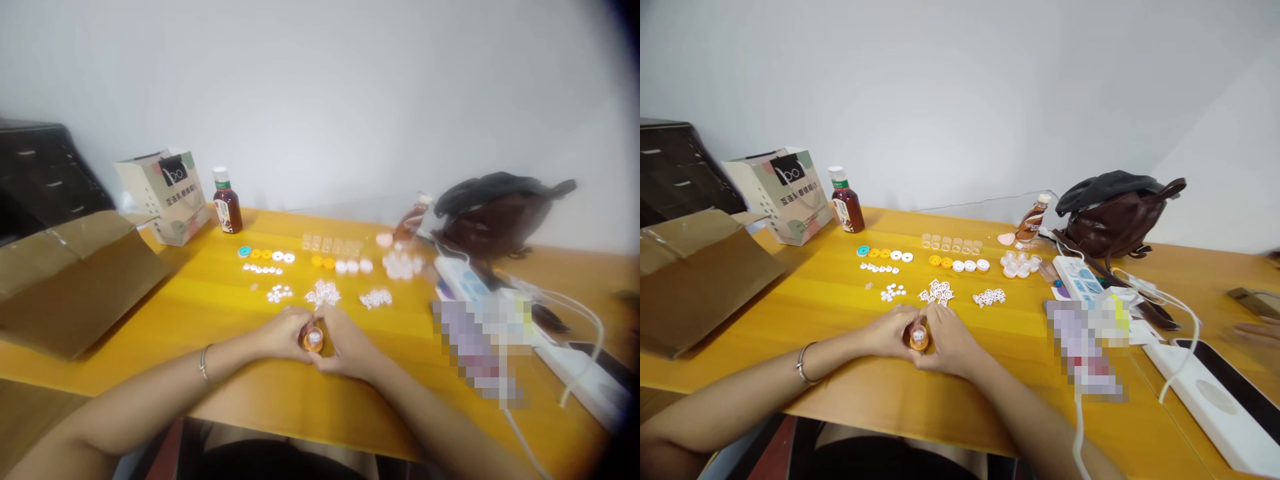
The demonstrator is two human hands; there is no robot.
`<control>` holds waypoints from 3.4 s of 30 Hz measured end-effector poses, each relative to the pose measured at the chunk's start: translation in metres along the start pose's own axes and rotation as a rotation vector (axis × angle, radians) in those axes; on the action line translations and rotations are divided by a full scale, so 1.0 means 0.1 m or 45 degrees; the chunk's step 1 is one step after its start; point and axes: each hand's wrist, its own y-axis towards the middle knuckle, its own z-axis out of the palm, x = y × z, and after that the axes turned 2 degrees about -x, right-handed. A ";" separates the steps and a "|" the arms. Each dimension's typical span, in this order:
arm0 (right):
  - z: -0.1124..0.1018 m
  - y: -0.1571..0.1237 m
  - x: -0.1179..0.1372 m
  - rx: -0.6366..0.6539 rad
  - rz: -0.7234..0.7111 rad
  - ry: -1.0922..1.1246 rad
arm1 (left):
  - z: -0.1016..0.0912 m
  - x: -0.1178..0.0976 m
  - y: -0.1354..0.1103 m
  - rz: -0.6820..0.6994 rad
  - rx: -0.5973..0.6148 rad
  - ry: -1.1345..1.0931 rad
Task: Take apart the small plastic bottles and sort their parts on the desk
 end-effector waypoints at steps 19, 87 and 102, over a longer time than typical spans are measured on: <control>0.13 -0.04 0.01 -0.167 0.146 0.020 | -0.01 -0.01 0.01 -0.049 0.020 -0.006; -0.09 -0.03 -0.13 -0.599 0.150 0.077 | -0.05 -0.02 0.00 -0.016 0.025 -0.054; -0.79 0.76 -1.38 -0.474 0.879 -0.403 | -0.06 -0.02 -0.02 0.017 0.039 -0.062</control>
